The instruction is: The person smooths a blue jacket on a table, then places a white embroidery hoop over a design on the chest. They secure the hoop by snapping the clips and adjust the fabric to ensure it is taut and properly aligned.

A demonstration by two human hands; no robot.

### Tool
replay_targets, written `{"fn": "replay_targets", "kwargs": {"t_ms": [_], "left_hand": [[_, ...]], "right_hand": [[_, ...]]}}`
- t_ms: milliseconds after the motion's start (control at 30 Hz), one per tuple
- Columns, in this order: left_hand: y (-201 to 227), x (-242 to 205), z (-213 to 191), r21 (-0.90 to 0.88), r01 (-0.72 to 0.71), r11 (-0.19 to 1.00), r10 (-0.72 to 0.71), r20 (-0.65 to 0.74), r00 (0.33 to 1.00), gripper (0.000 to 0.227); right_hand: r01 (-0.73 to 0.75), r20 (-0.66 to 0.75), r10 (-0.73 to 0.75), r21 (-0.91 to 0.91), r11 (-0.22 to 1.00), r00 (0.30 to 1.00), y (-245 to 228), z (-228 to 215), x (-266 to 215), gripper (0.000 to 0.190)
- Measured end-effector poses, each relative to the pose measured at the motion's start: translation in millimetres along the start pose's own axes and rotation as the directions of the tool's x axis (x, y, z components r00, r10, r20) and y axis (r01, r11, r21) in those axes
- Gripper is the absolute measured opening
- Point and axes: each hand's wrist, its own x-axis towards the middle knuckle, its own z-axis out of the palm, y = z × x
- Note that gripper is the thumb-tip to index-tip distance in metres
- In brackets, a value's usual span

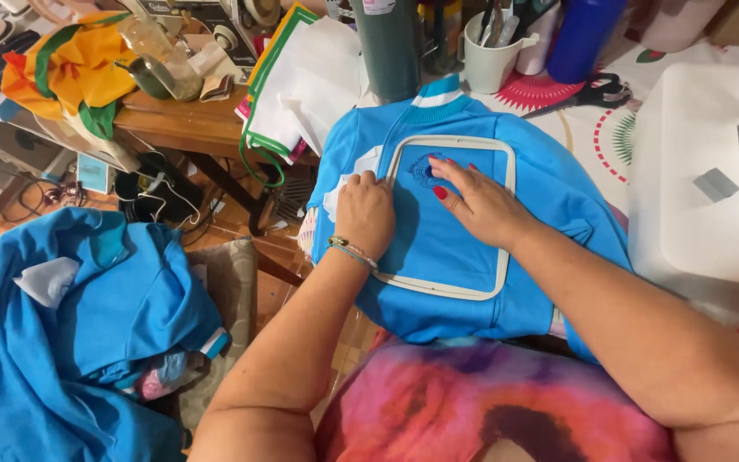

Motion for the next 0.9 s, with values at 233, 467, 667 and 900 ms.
{"fn": "replay_targets", "kwargs": {"t_ms": [233,467,667,900], "left_hand": [[2.4,14.7,18.6,-0.033,0.086,0.996,-0.087,-0.018,0.996,0.019],[5.9,15.8,19.0,0.007,0.111,0.994,-0.111,0.075,0.991,0.017],[3.5,19.7,26.3,-0.138,0.22,0.966,-0.198,0.157,0.968,0.019],[4.2,19.0,28.1,-0.374,0.393,0.84,-0.367,0.144,0.919,0.036]], "right_hand": [[0.018,-0.152,-0.015,0.016,1.0,0.988,11.1,7.0,2.8,0.049],[0.285,-0.378,-0.36,-0.241,0.928,0.853,-12.2,-5.0,-14.5,0.027],[-0.179,-0.509,-0.27,-0.67,0.72,0.817,51.6,-132.9,-131.0,0.031],[-0.32,-0.532,0.003,-0.504,0.803,0.847,149.7,-131.7,-174.7,0.036]]}}
